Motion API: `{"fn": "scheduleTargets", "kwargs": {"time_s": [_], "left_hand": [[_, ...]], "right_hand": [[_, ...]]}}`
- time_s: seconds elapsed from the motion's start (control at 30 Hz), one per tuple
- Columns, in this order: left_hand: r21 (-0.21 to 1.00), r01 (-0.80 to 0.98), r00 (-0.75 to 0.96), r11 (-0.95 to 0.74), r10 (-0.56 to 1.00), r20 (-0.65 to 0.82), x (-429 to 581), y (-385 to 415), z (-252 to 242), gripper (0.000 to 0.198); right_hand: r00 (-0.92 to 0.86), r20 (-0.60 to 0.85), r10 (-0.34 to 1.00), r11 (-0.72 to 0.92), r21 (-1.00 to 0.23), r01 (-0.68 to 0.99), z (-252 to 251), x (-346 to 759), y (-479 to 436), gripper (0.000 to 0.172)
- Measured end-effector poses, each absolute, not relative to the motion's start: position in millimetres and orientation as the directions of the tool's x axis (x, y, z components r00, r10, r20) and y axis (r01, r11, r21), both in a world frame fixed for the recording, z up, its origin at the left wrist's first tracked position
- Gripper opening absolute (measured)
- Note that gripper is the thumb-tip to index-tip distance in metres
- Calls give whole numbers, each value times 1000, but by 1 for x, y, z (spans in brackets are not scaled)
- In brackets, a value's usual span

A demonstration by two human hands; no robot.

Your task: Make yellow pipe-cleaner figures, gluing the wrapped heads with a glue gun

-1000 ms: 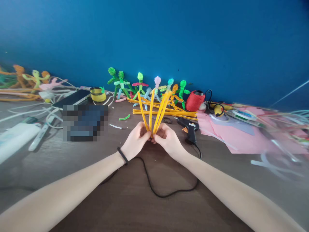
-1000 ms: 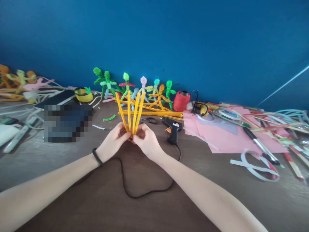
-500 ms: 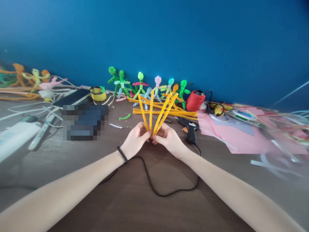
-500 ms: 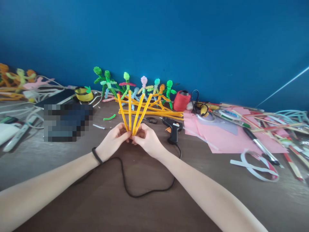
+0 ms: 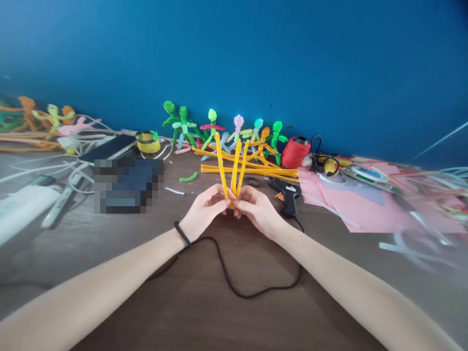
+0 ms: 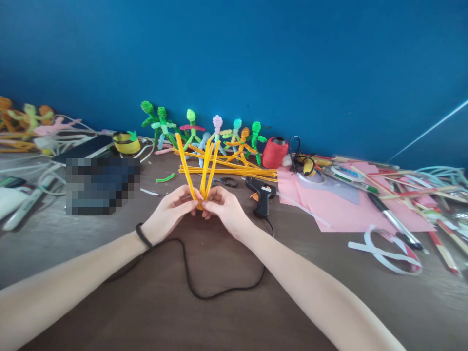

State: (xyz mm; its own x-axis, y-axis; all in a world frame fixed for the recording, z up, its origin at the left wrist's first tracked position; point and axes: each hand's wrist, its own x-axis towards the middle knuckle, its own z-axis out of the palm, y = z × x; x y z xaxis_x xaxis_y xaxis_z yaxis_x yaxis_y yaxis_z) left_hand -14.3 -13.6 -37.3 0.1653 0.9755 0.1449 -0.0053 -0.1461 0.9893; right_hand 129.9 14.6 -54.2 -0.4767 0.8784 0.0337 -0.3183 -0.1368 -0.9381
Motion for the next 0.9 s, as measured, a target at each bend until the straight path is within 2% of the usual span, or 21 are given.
{"fn": "scheduleTargets", "kwargs": {"time_s": [0.37, 0.7, 0.9], "left_hand": [[925, 246, 179, -288, 952, 248, -16, -13, -39, 16], [871, 395, 159, -291, 956, 248, -17, -15, -38, 2], [816, 478, 144, -324, 946, 291, -17, -15, -37, 1]], "right_hand": [[-449, -16, 893, -205, -904, -375, -51, 130, 14, 26], [-460, -4, 888, -198, -905, -375, -50, 131, 13, 26], [-444, 15, 896, -178, -904, -390, -53, 130, 14, 26]]}}
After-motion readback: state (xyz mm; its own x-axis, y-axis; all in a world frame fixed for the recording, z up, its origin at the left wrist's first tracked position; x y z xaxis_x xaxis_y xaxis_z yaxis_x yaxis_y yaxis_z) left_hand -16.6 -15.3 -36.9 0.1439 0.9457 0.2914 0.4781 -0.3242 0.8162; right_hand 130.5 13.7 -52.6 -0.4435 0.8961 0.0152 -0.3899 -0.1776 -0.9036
